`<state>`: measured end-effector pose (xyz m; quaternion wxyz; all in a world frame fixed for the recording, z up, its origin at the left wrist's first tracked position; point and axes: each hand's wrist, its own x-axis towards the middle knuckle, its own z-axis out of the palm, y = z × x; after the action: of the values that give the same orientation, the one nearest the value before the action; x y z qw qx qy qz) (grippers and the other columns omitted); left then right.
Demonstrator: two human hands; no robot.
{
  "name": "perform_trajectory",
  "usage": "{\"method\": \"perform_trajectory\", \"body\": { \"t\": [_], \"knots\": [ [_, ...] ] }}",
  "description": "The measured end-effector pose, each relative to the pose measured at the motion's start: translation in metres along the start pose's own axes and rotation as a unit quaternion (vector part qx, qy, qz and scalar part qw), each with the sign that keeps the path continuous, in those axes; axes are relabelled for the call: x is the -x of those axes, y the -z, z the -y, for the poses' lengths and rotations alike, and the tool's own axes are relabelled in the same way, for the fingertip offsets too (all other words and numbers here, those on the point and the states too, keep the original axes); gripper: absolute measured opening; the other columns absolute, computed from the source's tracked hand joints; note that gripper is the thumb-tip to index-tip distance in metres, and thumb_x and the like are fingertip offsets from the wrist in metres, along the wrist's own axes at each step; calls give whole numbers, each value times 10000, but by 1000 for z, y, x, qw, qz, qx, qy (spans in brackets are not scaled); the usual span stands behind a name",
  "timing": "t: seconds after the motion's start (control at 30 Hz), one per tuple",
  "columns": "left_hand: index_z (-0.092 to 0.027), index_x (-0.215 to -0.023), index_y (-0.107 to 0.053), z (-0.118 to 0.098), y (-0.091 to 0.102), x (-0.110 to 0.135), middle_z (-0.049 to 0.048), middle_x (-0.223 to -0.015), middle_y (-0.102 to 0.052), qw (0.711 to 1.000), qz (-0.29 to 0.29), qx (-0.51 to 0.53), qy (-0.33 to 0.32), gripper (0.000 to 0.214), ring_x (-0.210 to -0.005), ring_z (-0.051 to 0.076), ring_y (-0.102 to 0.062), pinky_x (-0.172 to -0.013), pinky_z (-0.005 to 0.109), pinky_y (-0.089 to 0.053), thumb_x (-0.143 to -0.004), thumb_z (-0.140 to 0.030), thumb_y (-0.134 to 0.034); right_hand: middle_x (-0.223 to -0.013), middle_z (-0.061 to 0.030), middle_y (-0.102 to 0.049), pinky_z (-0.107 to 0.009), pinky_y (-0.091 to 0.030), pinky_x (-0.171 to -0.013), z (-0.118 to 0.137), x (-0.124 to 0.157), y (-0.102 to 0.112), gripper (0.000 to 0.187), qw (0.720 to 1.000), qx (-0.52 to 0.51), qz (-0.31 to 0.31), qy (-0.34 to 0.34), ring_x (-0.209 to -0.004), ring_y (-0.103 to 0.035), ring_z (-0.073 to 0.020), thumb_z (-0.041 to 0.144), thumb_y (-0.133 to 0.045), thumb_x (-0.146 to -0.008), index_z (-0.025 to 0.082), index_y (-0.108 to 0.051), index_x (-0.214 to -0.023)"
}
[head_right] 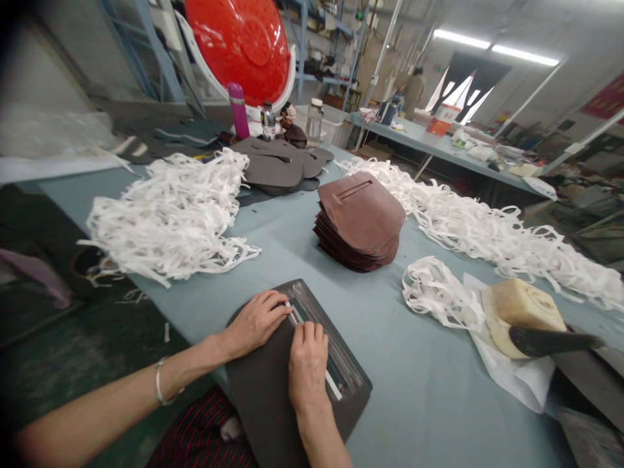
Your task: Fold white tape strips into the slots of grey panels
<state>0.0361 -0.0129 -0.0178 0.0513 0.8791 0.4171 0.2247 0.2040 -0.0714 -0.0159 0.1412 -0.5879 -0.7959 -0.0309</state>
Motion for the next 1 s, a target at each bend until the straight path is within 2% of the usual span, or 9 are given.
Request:
{"method": "perform_trajectory", "body": {
  "t": [0.13,0.2,0.27,0.47,0.57,0.73,0.87,1.0],
  "knots": [
    [-192,-1080,-587,0,-3,1,84,-1114,-567,1000,-8,-10,5,228,-1084,225,-485,-914,426,-437,-917,-188,-428,-998,-124,-555,-368,-430,-730,-29,51,11,315,1000,-15,-19,15,-893,-479,-242,25,-386,-855,115,-556,-1104],
    [-186,-1069,-587,0,-4,1,86,-1150,-561,1000,-9,-9,6,220,-1112,232,-477,-928,431,-430,-910,-172,-436,-974,-112,-552,-368,-433,-737,-35,61,13,290,999,-28,-28,1,-886,-482,-236,38,-386,-859,129,-560,-1073],
    [-180,-1077,-581,0,-5,2,83,-1197,-552,1000,-6,-1,-3,227,-1157,236,-456,-947,428,-421,-903,-146,-438,-925,-98,-548,-366,-437,-739,-31,53,10,254,999,-41,-29,-21,-867,-486,-230,48,-394,-861,140,-569,-1020],
    [-173,-1147,-552,2,-4,4,74,-1161,-583,998,24,42,-44,269,-1198,216,-448,-979,404,-400,-914,-138,-421,-950,-99,-561,-378,-437,-738,11,-10,-6,299,999,-16,0,-45,-875,-484,-237,15,-399,-845,132,-578,-1053],
    [-171,-1136,-562,1,-4,3,75,-1127,-593,998,25,44,-46,257,-1166,212,-477,-974,399,-402,-915,-161,-433,-917,-109,-565,-393,-432,-715,22,-17,-8,273,999,31,11,-35,-849,-482,-250,24,-414,-846,125,-599,-1020],
    [-169,-1125,-571,-1,-1,2,77,-1101,-601,998,33,30,-43,259,-1148,199,-492,-968,390,-406,-911,-143,-429,-917,-141,-572,-413,-433,-697,11,12,-4,305,997,75,3,-10,-832,-493,-262,19,-391,-847,108,-604,-1045],
    [-171,-1137,-567,-1,-1,2,72,-1119,-601,998,34,25,-45,268,-1149,192,-493,-969,386,-408,-913,-136,-423,-984,-167,-581,-427,-442,-709,-8,49,6,351,996,88,-12,12,-887,-496,-281,22,-363,-853,99,-590,-1109],
    [-173,-1141,-567,0,-4,3,73,-1126,-603,998,35,29,-54,273,-1151,197,-495,-971,393,-405,-918,-136,-415,-1026,-168,-579,-448,-430,-791,-28,89,18,359,996,86,-26,17,-970,-481,-297,35,-369,-858,85,-571,-1150]
  ]
}}
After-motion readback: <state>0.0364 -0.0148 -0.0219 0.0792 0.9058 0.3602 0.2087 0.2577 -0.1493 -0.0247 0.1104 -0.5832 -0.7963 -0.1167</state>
